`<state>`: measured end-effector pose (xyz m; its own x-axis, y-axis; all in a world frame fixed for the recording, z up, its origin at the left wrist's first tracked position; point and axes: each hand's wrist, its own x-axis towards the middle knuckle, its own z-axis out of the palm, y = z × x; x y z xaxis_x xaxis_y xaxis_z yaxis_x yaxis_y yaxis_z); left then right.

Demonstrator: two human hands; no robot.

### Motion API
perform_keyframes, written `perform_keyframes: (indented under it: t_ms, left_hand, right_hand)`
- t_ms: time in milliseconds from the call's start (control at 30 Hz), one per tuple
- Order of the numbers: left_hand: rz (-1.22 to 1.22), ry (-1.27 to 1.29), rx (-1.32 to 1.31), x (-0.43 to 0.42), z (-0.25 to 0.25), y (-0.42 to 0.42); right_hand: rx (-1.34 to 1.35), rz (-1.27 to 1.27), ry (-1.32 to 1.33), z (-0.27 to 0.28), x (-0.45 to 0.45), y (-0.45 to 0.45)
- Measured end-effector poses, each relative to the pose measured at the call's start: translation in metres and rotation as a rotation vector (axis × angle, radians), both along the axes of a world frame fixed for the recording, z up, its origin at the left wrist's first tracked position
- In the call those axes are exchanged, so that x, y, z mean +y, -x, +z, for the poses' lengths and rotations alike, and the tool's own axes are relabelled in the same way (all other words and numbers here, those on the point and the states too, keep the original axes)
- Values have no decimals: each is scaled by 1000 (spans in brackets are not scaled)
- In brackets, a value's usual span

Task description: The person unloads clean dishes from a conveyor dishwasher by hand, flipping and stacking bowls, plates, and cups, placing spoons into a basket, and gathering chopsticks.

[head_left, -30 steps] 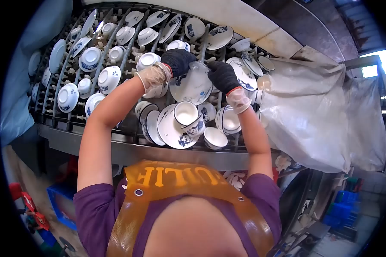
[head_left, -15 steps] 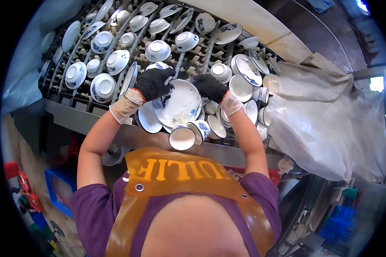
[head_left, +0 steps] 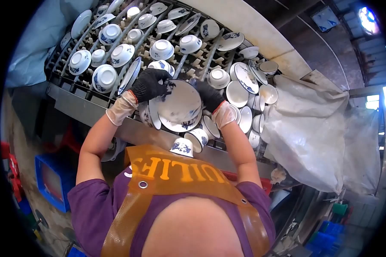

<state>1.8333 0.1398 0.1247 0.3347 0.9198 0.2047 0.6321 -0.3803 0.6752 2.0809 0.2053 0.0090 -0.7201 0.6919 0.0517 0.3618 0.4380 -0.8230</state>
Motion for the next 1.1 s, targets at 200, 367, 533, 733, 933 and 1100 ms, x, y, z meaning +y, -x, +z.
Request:
perform_keyframes:
  t_ms: [200,367,533,733,933,1100]
  left_hand:
    - [-89,34,5,-9,11,-16]
    - [0,-15,147,3,-9,-18]
    - [34,-8,272,2,-1,-30]
    - [101,-94,294,-3,3,-34]
    - [11,-256,170,35,-20,-5]
    - [146,159,-185,34,26,2]
  right_hand:
    - [47,20,-151,43,-47,-8]
    - [141,-325,289,96,-57,-15]
    - [-241,-313,-318,113,-65,25]
    - [-299,-282,-256,100,-54,18]
    - [-205,-569,-544,133,-47,-20]
    - [-65,-669,-688,153,-18,-49]
